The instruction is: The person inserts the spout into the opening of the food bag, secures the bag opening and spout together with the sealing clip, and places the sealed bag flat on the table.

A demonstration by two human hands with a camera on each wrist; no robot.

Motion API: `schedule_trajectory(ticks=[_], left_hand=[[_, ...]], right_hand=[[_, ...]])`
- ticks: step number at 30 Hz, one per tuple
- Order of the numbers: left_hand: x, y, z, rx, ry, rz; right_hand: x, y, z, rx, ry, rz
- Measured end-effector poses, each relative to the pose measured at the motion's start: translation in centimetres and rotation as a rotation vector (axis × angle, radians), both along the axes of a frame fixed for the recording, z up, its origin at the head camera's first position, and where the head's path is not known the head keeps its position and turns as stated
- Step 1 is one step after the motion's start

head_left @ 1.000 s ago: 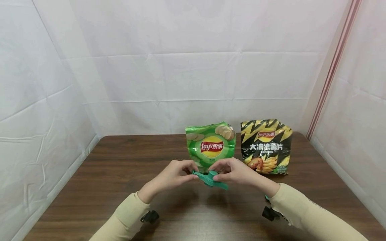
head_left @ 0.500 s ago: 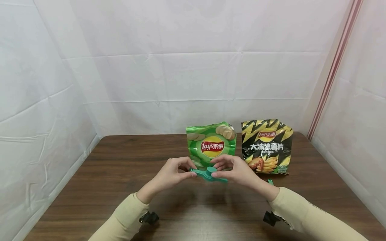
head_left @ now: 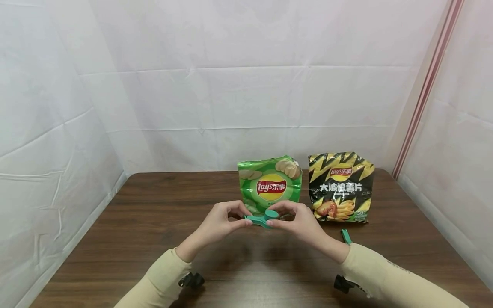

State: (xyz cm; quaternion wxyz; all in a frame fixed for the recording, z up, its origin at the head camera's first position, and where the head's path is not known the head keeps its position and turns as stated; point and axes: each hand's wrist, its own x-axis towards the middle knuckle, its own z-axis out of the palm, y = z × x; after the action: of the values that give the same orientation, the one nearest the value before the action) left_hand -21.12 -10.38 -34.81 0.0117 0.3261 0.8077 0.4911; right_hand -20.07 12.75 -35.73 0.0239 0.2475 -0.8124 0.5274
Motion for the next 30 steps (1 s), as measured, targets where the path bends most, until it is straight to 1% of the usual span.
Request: schedule_trajectory(ticks=[4,7,10,17,24,26,30], left_hand=[[0.3,0.0,0.5,-0.018,-0.008,0.007],[0.4,-0.2,0.6,-0.024,-0.017,0.006],[0.4,-0.5,0.7,-0.019,-0.021,0.005],[0.2,-1.0,0.8,0.012,-0.006,0.006],[0.4,-1.0,0.8,0.035,-0.01,0.035],[0.3,-1.0,0.6,0.039,-0.007,0.048],[-0.2,-1.1,-0.4,0.039,0.021,0.081]], right_hand=[[-0.7,0.1,-1.0,0.016,0.039,-0.035],[-1.3,0.3,-1.7,0.03,0.044,-0.056],[-1.4,0.4,-1.8,0.024,0.051,-0.053],[-1.4,0.7,-1.5,0.038,0.09,-0.051],[-1.5,0.5,-1.5,0.037,0.062,-0.046],[-1.4,0.4,-1.4,0.045,0.07,-0.038],[-0.3,-0.1,0.0,0.055,0.071,-0.031]])
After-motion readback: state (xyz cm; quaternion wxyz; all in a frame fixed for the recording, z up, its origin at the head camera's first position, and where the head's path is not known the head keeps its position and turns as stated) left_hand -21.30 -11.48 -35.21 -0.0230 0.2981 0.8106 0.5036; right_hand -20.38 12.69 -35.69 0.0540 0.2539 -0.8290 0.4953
